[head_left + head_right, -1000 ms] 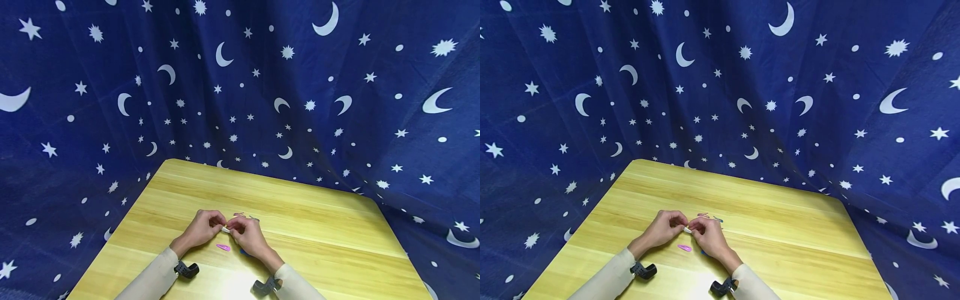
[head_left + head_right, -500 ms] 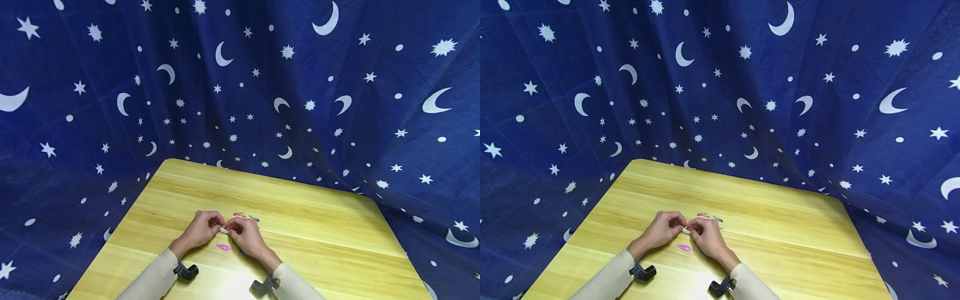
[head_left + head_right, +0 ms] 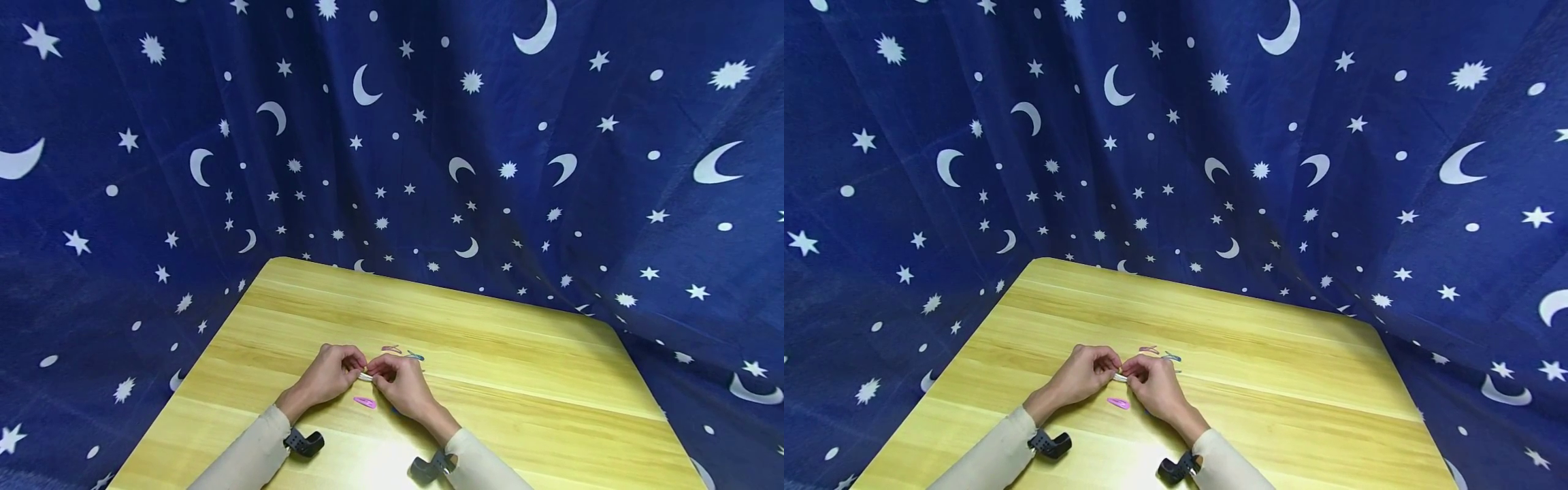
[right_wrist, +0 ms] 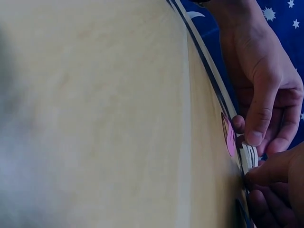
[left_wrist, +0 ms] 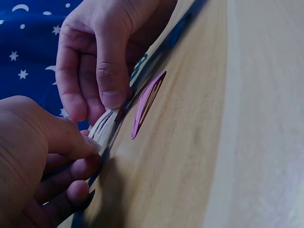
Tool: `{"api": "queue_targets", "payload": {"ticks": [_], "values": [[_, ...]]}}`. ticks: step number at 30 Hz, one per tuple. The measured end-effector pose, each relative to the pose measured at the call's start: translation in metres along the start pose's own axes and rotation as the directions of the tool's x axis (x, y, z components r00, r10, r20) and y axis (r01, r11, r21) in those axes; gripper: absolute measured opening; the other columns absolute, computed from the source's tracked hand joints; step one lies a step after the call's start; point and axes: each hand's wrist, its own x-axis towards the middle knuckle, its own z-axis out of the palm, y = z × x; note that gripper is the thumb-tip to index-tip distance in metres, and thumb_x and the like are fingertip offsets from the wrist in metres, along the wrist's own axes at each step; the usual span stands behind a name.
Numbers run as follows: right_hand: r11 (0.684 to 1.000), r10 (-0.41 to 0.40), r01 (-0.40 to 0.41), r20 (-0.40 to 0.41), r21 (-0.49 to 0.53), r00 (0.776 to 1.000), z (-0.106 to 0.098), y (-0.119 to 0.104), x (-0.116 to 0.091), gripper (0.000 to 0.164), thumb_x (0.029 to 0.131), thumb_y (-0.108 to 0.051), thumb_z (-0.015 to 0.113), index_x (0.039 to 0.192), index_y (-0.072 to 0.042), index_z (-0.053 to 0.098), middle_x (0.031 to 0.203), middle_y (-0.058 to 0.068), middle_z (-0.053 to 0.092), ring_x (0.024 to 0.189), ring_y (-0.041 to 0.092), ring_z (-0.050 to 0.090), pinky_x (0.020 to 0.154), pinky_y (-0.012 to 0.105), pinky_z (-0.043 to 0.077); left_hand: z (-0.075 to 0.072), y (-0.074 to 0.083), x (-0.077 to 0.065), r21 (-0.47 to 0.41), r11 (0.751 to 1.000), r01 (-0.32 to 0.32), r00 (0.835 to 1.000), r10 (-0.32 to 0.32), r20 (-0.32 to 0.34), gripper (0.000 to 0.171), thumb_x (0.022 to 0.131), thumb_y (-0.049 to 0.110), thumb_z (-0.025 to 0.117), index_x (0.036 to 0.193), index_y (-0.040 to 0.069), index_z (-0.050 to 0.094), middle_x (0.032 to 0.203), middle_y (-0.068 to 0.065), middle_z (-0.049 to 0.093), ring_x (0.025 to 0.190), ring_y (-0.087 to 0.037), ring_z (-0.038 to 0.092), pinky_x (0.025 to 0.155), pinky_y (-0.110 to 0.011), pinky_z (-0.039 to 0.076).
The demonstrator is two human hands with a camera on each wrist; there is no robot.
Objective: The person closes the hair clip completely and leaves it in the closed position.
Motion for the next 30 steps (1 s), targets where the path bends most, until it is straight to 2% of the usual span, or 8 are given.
{"api": "queue_targets", "payload": {"ticks": [19, 24, 30], "values": [[0.999, -0.035, 0.035, -0.011, -0.029, 0.999, -0.004, 0.000, -0.001, 0.020, 0.092, 0.009, 0.076, 0.106, -0.004, 0.081, 0.095, 0.007, 0.083, 0.082, 0.007, 0.075, 0.072, 0.021, 0.063, 0.002, 0.003, 0.003, 0.085, 0.996, -0.013, 0.999, 0.010, 0.031, 0.022, 0.091, -0.010, 0.073, 0.098, 0.010, 0.080, 0.087, 0.004, 0.078, 0.077, 0.001, 0.066, 0.072, -0.021, 0.060], [0.999, -0.028, 0.028, -0.025, -0.029, 0.999, -0.010, 0.000, -0.002, 0.019, 0.092, 0.007, 0.078, 0.107, -0.004, 0.080, 0.097, 0.007, 0.083, 0.083, 0.010, 0.077, 0.074, 0.021, 0.064, 0.002, 0.005, 0.003, 0.094, 0.996, 0.004, 1.000, -0.006, 0.030, 0.021, 0.093, -0.007, 0.073, 0.105, 0.009, 0.081, 0.094, 0.001, 0.081, 0.085, -0.003, 0.072, 0.078, -0.023, 0.062], [0.999, -0.039, 0.038, -0.075, -0.010, 0.996, -0.029, 0.002, -0.002, 0.018, 0.093, 0.004, 0.080, 0.109, -0.002, 0.081, 0.113, 0.010, 0.084, 0.089, 0.013, 0.079, 0.076, 0.027, 0.066, 0.002, 0.011, 0.008, 0.049, 0.999, 0.005, 1.000, -0.005, 0.010, 0.023, 0.096, -0.003, 0.075, 0.118, 0.003, 0.080, 0.109, -0.007, 0.083, 0.094, -0.014, 0.079, 0.084, -0.026, 0.065]]}}
